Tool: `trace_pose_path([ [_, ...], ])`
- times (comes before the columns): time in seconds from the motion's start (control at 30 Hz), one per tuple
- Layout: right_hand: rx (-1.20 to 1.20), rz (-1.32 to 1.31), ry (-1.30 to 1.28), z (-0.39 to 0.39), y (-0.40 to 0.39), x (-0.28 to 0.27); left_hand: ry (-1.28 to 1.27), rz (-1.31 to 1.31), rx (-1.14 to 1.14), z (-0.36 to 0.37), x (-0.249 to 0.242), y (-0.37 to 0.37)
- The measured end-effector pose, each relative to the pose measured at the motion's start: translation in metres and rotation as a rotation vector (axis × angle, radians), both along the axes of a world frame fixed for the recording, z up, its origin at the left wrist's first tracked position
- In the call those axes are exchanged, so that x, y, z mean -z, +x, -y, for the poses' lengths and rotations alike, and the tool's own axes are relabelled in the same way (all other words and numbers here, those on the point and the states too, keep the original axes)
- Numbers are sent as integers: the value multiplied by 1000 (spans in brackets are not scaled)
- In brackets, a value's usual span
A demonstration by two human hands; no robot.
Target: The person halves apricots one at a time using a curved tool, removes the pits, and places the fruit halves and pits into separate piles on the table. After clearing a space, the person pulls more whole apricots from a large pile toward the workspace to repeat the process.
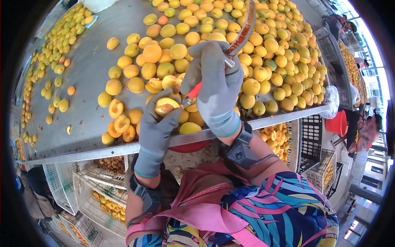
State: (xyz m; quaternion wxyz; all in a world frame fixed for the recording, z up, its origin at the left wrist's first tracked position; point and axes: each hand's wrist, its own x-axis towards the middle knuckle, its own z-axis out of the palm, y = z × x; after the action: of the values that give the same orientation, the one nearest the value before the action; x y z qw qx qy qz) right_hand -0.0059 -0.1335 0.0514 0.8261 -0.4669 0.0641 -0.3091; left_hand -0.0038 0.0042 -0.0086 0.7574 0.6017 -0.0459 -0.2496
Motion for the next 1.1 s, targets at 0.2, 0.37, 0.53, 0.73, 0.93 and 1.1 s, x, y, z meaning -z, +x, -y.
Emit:
trace_pose_path([
  [0.2,18,58,-109,-4,-4,15,113,159,-1,15,9,-10],
  [0.37,7,70,-183,-5,-4,29,96,149,-16,19,20,-11],
  [0.53,-62,21,-183,-5,-4,26,190,322,-75,21,21,-15],
  [0.73,-117,-3,-258,-9,-2,14,110,240,-67,21,23,-16],
  [0.93,-442,-137,-42,-12,6,12,64,270,-29,21,18,-16],
  [1.1,-610,-70,8,0,9,10,15,155,50,18,15,-13],
])
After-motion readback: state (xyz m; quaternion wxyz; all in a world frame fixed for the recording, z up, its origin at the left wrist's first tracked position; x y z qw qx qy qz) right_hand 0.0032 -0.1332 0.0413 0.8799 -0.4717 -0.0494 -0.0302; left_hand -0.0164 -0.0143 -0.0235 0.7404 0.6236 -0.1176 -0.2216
